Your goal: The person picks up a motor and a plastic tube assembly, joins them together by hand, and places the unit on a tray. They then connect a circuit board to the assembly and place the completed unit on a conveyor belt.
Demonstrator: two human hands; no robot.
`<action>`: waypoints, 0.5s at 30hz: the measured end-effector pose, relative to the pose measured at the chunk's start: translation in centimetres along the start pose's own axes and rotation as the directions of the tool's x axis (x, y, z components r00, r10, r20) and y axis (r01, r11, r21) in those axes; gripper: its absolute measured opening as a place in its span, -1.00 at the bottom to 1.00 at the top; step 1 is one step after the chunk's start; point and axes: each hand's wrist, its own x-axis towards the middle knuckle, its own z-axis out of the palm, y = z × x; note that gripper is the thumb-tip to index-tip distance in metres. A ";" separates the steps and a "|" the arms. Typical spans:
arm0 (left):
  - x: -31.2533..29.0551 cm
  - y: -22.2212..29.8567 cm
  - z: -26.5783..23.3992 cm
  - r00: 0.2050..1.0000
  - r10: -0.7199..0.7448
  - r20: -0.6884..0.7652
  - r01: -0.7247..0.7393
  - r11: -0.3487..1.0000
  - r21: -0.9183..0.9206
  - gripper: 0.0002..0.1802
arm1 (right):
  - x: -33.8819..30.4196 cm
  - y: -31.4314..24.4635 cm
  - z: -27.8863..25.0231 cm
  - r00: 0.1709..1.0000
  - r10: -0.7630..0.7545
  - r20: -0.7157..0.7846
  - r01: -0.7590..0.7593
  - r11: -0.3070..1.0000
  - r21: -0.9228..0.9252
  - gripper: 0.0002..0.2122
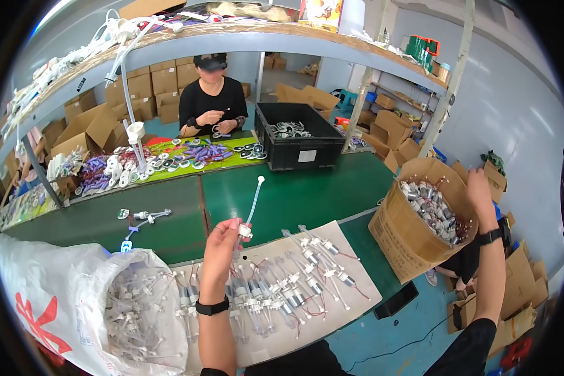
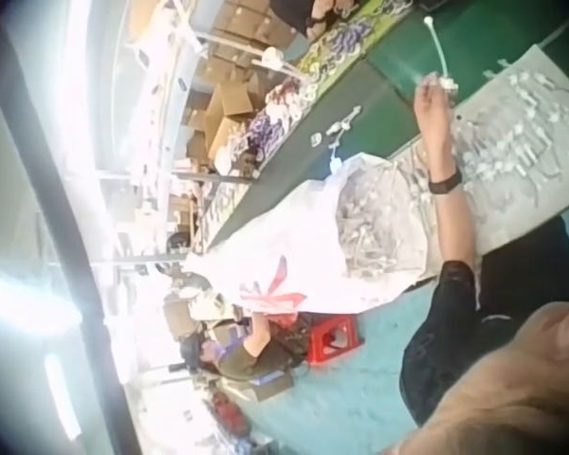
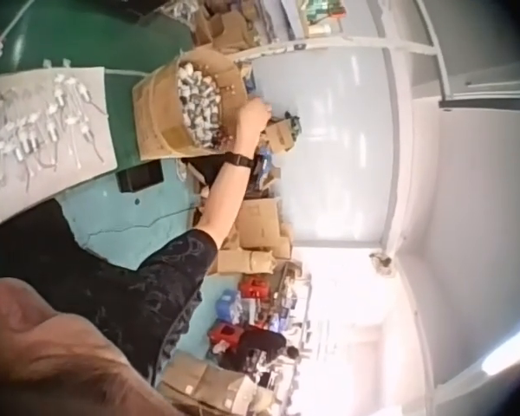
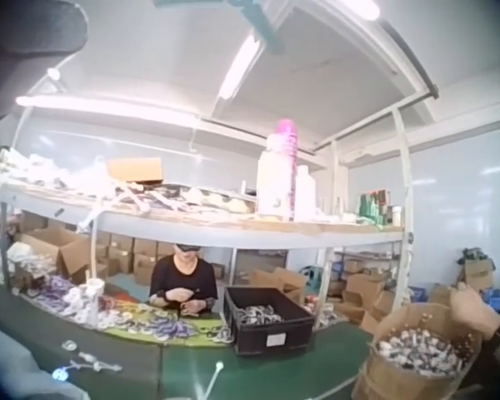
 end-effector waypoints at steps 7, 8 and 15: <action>0.3 -1.6 -0.8 0.997 0.003 -0.076 0.001 0.999 0.047 -0.75 | -8.1 -14.9 -8.6 0.937 -0.090 -0.339 0.351 0.229 0.908 -0.59; 0.4 -1.7 -0.5 0.997 0.004 -0.078 0.000 0.999 0.046 -0.75 | -10.3 -17.9 -9.1 0.937 -0.128 -0.324 0.322 -0.031 0.946 -0.60; 0.5 -1.8 0.6 0.982 0.125 -0.140 -0.115 0.990 0.076 -0.86 | -19.5 -37.2 -2.0 0.857 -0.513 -0.049 -0.490 -0.841 0.228 -0.66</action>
